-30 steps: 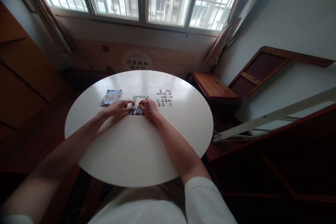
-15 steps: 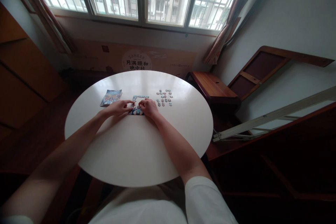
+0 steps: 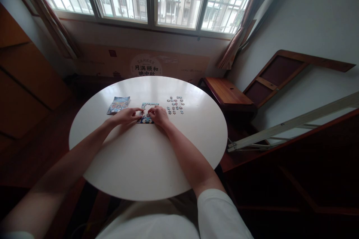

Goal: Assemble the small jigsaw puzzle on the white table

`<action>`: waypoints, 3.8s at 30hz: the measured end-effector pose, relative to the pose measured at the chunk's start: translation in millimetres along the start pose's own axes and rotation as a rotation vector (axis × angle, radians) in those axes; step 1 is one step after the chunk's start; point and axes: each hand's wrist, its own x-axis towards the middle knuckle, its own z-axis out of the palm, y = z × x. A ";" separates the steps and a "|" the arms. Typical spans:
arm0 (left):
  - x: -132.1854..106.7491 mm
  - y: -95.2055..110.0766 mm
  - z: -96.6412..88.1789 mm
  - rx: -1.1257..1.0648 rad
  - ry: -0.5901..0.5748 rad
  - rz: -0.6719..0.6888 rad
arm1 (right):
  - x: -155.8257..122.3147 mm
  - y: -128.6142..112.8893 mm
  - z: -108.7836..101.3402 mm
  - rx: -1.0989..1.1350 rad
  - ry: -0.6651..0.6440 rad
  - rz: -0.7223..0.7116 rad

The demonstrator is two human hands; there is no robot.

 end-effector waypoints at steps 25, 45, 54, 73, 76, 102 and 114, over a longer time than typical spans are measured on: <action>3.0 -6.3 4.7 -0.008 0.023 0.017 | 0.3 1.7 0.7 -0.002 0.007 -0.009; 1.9 -5.4 3.7 -0.006 0.018 0.013 | -0.7 -0.7 -1.9 0.001 -0.003 0.002; 1.5 -4.9 3.6 -0.007 0.018 0.019 | -0.6 -0.6 -1.6 0.004 -0.005 0.008; 0.8 -4.3 2.0 -0.002 0.017 0.025 | -0.8 -0.3 -1.7 0.000 -0.005 -0.001; 0.3 -2.8 1.4 -0.003 0.016 0.023 | -1.0 -0.8 -2.0 -0.003 -0.005 -0.001; 1.7 -5.4 3.9 -0.016 0.026 0.021 | -0.8 -0.4 -0.9 -0.005 -0.005 -0.004; 1.2 -2.9 2.9 -0.014 0.025 0.016 | -0.3 0.2 -0.3 -0.005 0.001 -0.006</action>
